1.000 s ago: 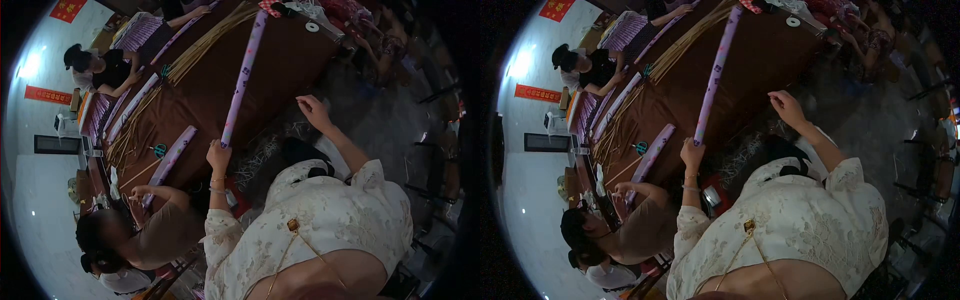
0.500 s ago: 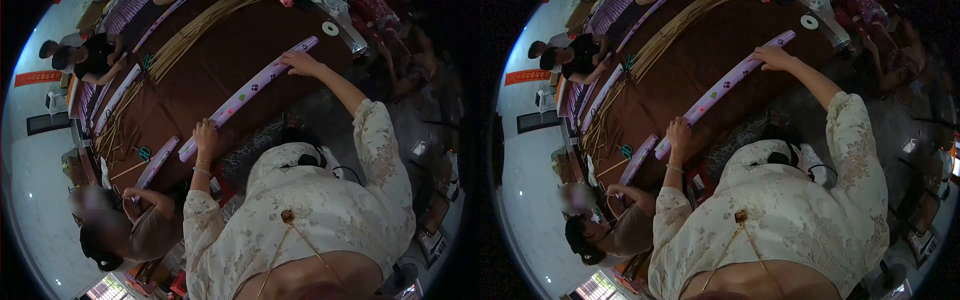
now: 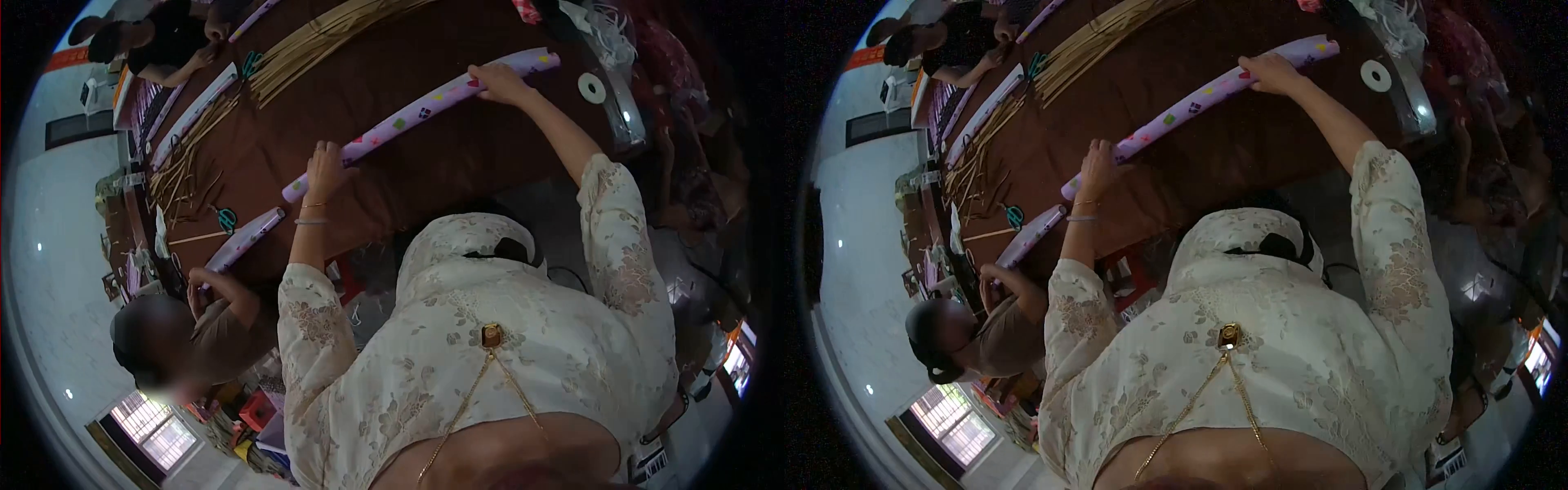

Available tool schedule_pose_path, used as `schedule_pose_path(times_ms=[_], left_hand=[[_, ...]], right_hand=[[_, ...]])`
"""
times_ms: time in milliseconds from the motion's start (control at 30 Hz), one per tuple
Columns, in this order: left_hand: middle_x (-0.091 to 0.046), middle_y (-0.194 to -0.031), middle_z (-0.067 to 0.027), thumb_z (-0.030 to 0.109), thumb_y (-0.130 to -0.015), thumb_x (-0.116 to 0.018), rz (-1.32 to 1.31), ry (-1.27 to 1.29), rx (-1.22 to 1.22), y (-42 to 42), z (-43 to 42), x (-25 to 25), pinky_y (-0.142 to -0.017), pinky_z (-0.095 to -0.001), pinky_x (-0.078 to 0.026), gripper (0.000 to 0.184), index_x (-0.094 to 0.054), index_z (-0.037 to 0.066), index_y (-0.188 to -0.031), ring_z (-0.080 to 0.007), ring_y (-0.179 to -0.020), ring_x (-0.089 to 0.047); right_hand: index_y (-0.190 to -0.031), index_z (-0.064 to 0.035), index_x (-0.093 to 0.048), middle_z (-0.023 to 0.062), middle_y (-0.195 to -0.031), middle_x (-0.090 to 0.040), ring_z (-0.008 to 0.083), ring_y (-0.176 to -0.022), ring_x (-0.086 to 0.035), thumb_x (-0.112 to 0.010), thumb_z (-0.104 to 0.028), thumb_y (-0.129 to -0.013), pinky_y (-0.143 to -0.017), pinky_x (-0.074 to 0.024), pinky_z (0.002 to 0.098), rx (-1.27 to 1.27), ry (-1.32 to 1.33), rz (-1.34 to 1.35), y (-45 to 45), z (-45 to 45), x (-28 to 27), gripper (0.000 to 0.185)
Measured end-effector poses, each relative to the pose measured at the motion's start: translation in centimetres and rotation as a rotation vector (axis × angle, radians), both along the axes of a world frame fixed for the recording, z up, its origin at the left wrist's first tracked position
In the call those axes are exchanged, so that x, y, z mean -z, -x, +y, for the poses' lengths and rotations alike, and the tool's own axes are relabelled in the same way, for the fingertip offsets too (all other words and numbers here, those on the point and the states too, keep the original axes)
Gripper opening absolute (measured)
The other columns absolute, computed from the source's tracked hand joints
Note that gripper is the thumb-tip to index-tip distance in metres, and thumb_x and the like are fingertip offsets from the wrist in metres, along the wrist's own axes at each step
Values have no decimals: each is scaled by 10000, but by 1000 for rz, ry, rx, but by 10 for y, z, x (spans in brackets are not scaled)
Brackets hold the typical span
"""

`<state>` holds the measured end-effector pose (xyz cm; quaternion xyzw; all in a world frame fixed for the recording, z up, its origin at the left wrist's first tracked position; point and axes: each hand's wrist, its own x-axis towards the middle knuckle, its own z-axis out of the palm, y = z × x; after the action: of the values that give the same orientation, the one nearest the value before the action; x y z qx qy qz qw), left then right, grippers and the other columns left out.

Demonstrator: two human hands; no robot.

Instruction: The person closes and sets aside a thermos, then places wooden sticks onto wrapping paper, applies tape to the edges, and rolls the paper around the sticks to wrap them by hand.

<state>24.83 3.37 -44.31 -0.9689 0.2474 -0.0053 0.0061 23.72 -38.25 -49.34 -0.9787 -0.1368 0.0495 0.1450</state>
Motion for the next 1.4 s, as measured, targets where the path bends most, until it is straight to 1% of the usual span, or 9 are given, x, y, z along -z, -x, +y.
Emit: schedule_pose_path(times_ms=[100,200,400,600,767,1133,1233,1300,1400], left_hand=[[-601,-932,-200,343,-712,-681,508,245,35,-10,8,2,-793,-404,-469,490,-548,0,-1035,-360,-895,-573],[-613,-885,-192,307,-730,-660,631,258,200,-13,15,-19,-780,-386,-472,425,-567,6,-1015,-346,-860,-583],[-562,-952,-197,243,-744,-636,124,73,408,-34,28,19,-735,-407,-476,366,-515,-4,-986,-352,-870,-563],[-541,-965,-193,202,-734,-647,255,199,254,-1,36,39,-698,-422,-482,332,-470,13,-941,-356,-866,-553],[-548,-906,-189,174,-730,-650,328,193,153,17,43,37,-681,-435,-480,301,-478,21,-923,-368,-864,-548],[-557,-868,-199,92,-662,-678,209,350,86,34,39,35,-745,-442,-441,368,-507,27,-982,-362,-833,-534],[-581,-866,-186,87,-640,-673,249,274,148,24,41,29,-735,-429,-440,333,-558,36,-948,-340,-828,-537],[-604,-859,-161,93,-622,-669,257,26,201,17,42,23,-726,-426,-438,238,-604,50,-846,-326,-831,-542],[-611,-839,-137,156,-631,-691,166,71,220,13,44,28,-728,-440,-436,195,-613,55,-778,-322,-830,-554]], right_hand=[[-1041,-88,-450,110,-960,-587,303,-949,-557,-674,-139,-693,-822,-418,417,-6,-28,-108,5,-1,14,417],[-1015,-86,-500,101,-990,-577,283,-956,-552,-672,-115,-666,-848,-404,408,49,-40,-260,26,11,6,390],[-1040,-114,-547,80,-1043,-550,255,-963,-543,-692,-171,-681,-827,-392,385,177,108,-96,41,17,8,391],[-986,-118,-549,73,-1028,-537,249,-974,-534,-731,-272,-649,-821,-384,375,187,115,-23,65,29,-5,414],[-974,-70,-548,105,-1089,-495,290,-1030,-494,-728,-183,-651,-863,-402,431,159,38,125,70,40,-3,387],[-979,-62,-516,133,-1030,-496,314,-978,-516,-701,-89,-626,-809,-453,397,160,28,223,81,42,-3,400],[-973,-44,-501,142,-1037,-492,321,-976,-516,-708,-70,-603,-797,-458,405,162,19,254,84,49,-7,424],[-970,-35,-495,149,-1040,-489,324,-976,-515,-711,-63,-592,-793,-460,407,159,28,220,87,53,-7,436],[-974,-25,-495,160,-1041,-481,334,-976,-510,-706,-48,-581,-806,-455,414,199,38,102,93,56,0,447]])
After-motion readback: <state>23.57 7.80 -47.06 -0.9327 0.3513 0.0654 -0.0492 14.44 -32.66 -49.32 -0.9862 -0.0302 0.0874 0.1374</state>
